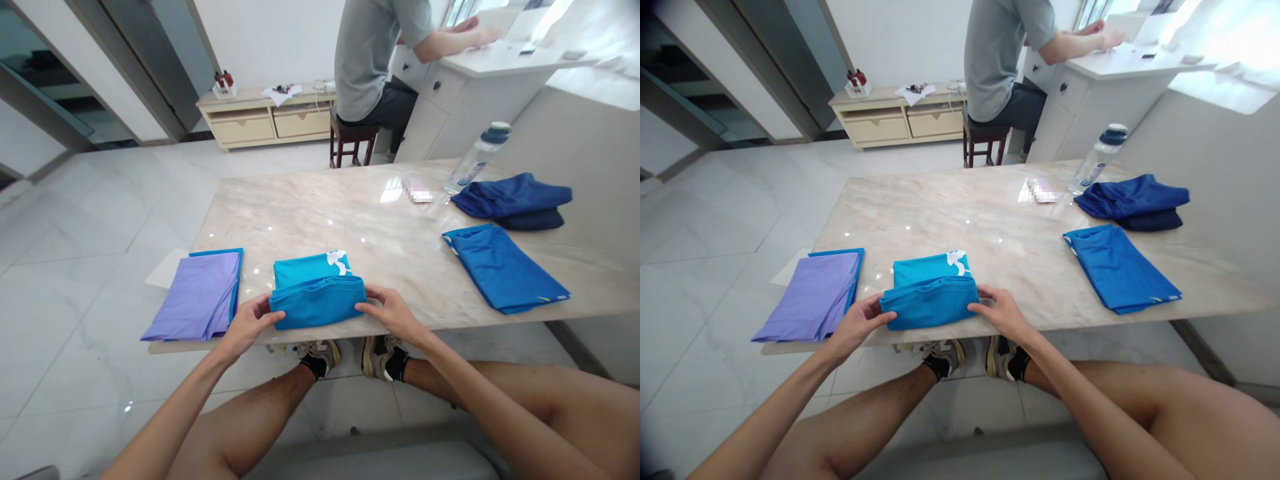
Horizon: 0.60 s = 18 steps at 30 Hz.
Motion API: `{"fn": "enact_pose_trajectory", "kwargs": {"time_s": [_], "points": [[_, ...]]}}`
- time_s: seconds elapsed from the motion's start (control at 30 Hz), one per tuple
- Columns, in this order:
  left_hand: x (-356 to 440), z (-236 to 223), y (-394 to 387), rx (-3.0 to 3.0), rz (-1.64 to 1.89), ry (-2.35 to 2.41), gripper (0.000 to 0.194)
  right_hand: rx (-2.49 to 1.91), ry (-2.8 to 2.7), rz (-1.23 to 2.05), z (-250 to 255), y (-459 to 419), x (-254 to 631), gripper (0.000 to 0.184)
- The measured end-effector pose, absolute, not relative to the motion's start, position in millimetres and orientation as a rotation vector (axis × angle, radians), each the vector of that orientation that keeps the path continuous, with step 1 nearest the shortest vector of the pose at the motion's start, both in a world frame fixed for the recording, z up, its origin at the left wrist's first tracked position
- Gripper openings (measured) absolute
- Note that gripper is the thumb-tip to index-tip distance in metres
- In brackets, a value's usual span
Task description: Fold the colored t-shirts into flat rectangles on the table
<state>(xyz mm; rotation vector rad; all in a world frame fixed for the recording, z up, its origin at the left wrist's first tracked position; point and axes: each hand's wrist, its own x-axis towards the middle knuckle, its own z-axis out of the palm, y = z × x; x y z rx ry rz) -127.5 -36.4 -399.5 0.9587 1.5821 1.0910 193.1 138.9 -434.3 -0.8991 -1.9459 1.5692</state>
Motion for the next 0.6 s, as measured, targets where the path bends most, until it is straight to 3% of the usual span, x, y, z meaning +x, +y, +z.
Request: {"fn": "enact_pose_trajectory", "kwargs": {"time_s": [0.07, 0.23, 0.37, 0.6], "points": [[-116.3, -392.4, -51.0, 1.072, 1.006, 1.593, 0.044, -0.812, -2.069, 1.536, -426.5, 123.3, 204.3, 0.030], [-88.2, -373.3, -87.7, 1.273, 0.967, 1.604, 0.027, -0.688, -2.197, 1.433, -409.5, 86.3, 237.6, 0.031], [-74.2, -365.1, -95.3, 1.258, 1.033, 1.638, 0.032, -0.822, -2.106, 1.466, -406.9, 72.4, 255.4, 0.034], [-66.7, -382.4, -44.8, 0.976, 1.234, 1.601, 0.058, -1.018, -1.701, 1.709, -428.9, 92.3, 217.6, 0.062]]}}
